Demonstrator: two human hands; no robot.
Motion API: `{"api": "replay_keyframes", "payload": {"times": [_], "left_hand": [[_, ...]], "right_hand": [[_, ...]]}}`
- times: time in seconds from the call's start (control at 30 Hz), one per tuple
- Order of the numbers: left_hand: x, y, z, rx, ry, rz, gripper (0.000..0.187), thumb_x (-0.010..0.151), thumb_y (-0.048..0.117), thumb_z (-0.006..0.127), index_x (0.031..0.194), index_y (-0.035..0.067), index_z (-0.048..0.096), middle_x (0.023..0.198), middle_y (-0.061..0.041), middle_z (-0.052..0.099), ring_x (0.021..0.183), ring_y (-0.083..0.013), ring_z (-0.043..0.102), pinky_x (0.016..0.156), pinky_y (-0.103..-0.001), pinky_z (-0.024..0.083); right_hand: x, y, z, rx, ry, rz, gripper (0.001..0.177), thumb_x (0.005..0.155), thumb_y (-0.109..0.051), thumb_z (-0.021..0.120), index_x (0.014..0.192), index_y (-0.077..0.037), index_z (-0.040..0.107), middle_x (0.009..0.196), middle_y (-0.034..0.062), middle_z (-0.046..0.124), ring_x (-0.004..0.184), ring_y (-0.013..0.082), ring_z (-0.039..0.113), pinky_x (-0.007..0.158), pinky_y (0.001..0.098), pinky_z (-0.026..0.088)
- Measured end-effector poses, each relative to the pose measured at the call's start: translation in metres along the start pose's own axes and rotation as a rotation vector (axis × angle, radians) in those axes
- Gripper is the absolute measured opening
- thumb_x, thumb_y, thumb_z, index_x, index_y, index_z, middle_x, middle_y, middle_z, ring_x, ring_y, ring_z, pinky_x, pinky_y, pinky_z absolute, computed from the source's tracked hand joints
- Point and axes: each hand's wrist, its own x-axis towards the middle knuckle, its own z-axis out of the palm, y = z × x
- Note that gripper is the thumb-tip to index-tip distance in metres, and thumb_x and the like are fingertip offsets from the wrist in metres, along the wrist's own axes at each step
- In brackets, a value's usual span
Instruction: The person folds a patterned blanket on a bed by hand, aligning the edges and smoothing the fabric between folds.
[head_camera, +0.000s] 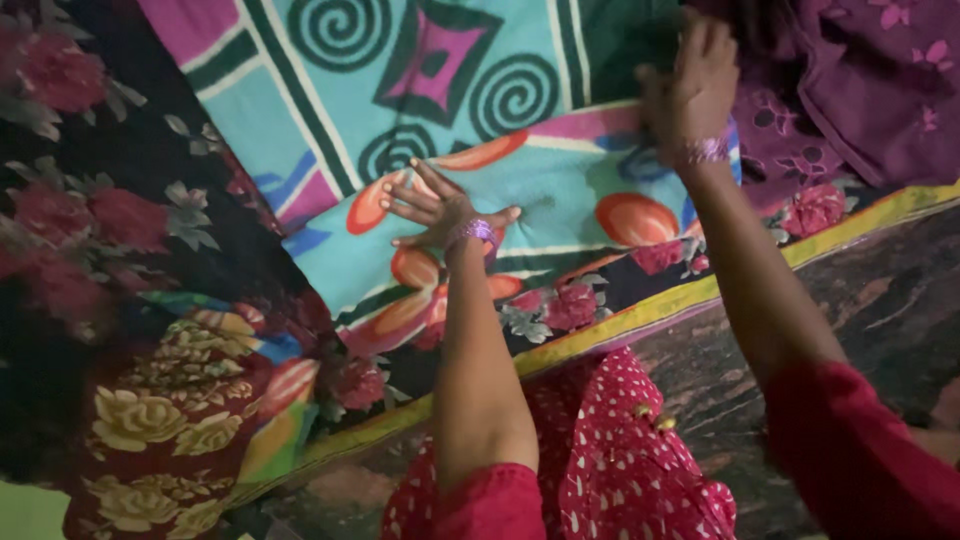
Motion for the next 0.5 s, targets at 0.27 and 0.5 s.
{"api": "replay_keyframes", "payload": {"times": [0.27, 0.5], "left_hand": [[-0.006, 0.0, 0.005, 0.022, 0.044, 0.008, 0.169, 0.052, 0.082, 0.085, 0.159, 0.012, -0.026, 0.164, -0.033, -0.027, 0.151, -0.0527, -0.024, 0.112, -0.082, 0.01], [0.01, -0.014, 0.016, 0.082, 0.293, 0.242, 0.159, 0.051, 0.082, 0.086, 0.162, 0.007, 0.001, 0.168, -0.026, -0.01, 0.156, -0.0456, -0.008, 0.116, -0.079, 0.011]], "right_hand": [[-0.041, -0.023, 0.001, -0.129, -0.232, -0.336, 0.075, 0.081, -0.042, 0.081, 0.148, -0.02, 0.056, 0.146, 0.0105, 0.056, 0.143, 0.0334, 0.047, 0.12, 0.0688, 0.014], [-0.04, -0.012, 0.036, -0.174, -0.137, -0.325, 0.042, 0.086, -0.037, 0.079, 0.122, -0.018, 0.066, 0.126, 0.0108, 0.059, 0.132, 0.0336, 0.052, 0.119, 0.0704, 0.018]]}}
